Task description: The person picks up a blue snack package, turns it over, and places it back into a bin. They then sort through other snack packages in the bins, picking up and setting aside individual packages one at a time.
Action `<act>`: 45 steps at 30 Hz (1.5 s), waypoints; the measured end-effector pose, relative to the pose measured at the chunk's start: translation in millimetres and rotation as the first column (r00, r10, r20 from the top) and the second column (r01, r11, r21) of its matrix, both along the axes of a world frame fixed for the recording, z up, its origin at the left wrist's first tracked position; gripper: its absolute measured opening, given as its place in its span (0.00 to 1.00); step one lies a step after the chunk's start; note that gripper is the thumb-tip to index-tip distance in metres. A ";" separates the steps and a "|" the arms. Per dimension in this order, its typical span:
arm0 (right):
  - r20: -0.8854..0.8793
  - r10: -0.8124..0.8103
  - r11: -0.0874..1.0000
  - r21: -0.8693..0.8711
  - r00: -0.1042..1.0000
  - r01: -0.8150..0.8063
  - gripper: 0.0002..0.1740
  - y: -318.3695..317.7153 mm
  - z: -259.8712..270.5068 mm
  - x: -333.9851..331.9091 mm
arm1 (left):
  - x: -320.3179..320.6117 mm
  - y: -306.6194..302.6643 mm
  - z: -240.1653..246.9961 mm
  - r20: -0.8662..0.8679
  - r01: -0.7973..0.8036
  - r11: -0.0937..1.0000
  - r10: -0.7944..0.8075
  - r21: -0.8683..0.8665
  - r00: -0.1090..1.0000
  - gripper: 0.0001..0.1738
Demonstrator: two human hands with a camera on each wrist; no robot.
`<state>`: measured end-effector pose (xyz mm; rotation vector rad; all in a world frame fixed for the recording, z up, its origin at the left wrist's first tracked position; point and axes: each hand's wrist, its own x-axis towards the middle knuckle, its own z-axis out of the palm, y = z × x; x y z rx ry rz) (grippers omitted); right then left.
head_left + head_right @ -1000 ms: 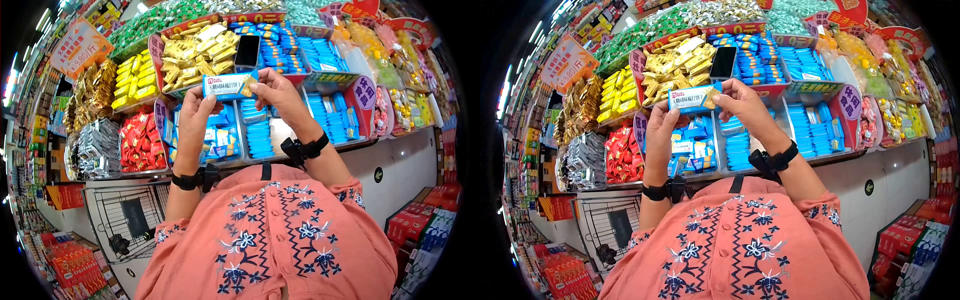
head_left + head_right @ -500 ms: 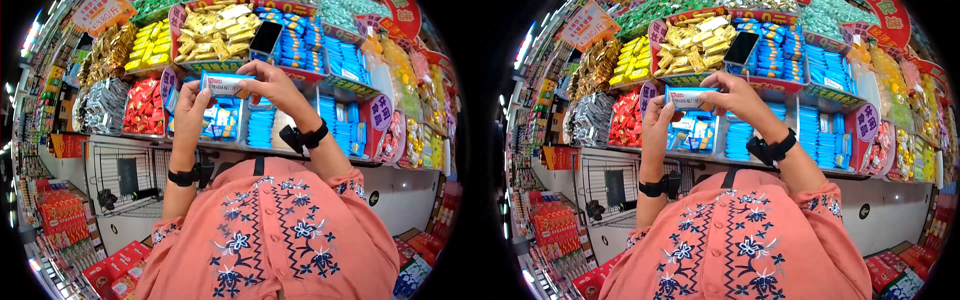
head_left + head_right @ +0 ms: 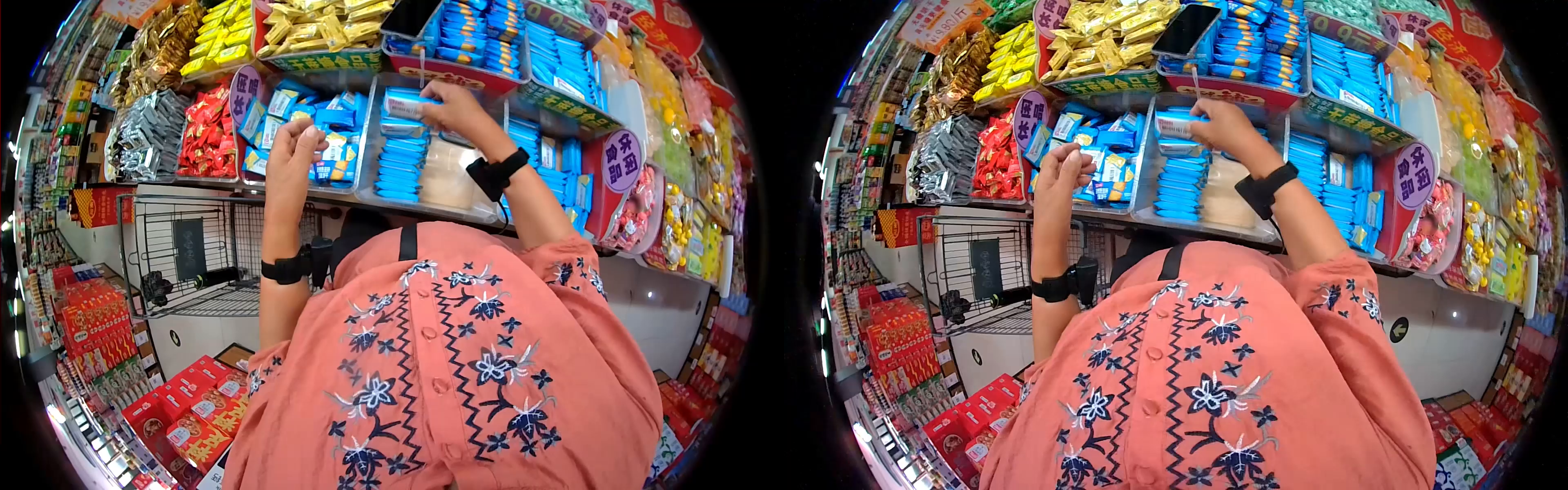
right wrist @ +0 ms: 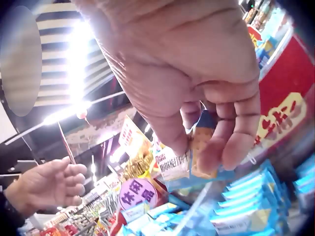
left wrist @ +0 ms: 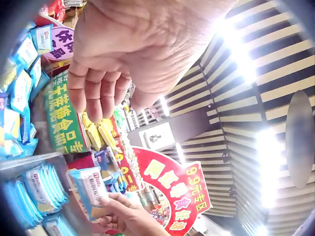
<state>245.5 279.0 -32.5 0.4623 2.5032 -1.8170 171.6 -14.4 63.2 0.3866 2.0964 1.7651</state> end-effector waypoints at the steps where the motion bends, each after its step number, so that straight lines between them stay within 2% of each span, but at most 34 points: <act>1: 0.020 0.002 0.999 0.041 1.000 -0.003 0.12 -0.4 -5.3 1.6 | 0.3 0.1 -5.3 0.013 0.012 1.000 -0.012 -0.005 1.000 0.21; 2: 0.027 -0.031 0.996 0.088 0.999 0.029 0.13 -5.5 -13.0 4.9 | 0.1 -3.6 -13.8 0.027 0.022 1.000 -0.022 -0.012 0.999 0.21; 6: 0.097 0.013 0.949 0.311 0.995 -0.043 0.16 -22.4 -45.8 5.2 | 5.3 -11.4 -25.7 0.058 0.064 0.997 -0.062 -0.040 0.996 0.21; 9: -0.071 0.077 0.819 0.574 0.994 -0.023 0.15 -28.8 -72.5 1.4 | 5.3 -14.7 -27.2 0.058 0.065 0.996 -0.062 -0.060 0.996 0.21; 10: -0.017 0.067 0.826 0.561 0.998 -0.046 0.15 -30.2 -76.1 -0.5 | 4.5 -16.2 -28.1 0.058 0.069 0.995 -0.065 -0.068 0.996 0.21; 13: -0.068 0.055 0.804 0.594 0.996 -0.004 0.15 -34.8 -83.7 -3.7 | -0.3 -19.3 -30.1 0.076 0.077 0.993 -0.071 -0.090 0.995 0.21; 16: 0.002 0.006 0.777 0.629 1.000 -0.006 0.18 -39.9 -87.0 -8.1 | -5.6 -21.4 -29.6 0.094 0.072 0.993 -0.063 -0.092 0.994 0.21; 18: -0.012 0.001 0.752 0.659 1.000 0.007 0.19 -43.7 -89.2 -7.7 | -6.2 -21.5 -30.9 0.104 0.068 0.994 -0.058 -0.091 0.993 0.20; 25: -0.050 0.057 0.644 0.765 0.997 0.001 0.18 -46.4 -81.1 -0.3 | -15.6 -28.1 -44.5 0.155 0.120 0.985 -0.100 -0.124 0.983 0.20; 29: -0.068 0.057 0.634 0.773 0.996 0.016 0.19 -47.0 -80.0 -2.6 | -20.0 -25.8 -44.5 0.168 0.161 0.975 -0.135 -0.153 0.976 0.24; 35: -0.090 0.053 0.634 0.772 0.995 0.036 0.22 -47.6 -78.7 -5.2 | -31.1 -18.5 -56.1 0.203 0.157 0.969 -0.118 -0.190 0.972 0.22; 40: -0.072 0.077 0.647 0.763 0.994 0.005 0.25 -40.5 -67.7 -4.1 | -66.1 -20.9 -76.3 0.143 0.185 0.952 -0.153 -0.245 0.978 0.24; 45: -0.095 0.110 0.636 0.772 0.989 0.003 0.21 -35.8 -74.4 -7.2 | -92.4 -14.3 -89.1 0.073 0.158 0.945 -0.143 -0.285 0.987 0.23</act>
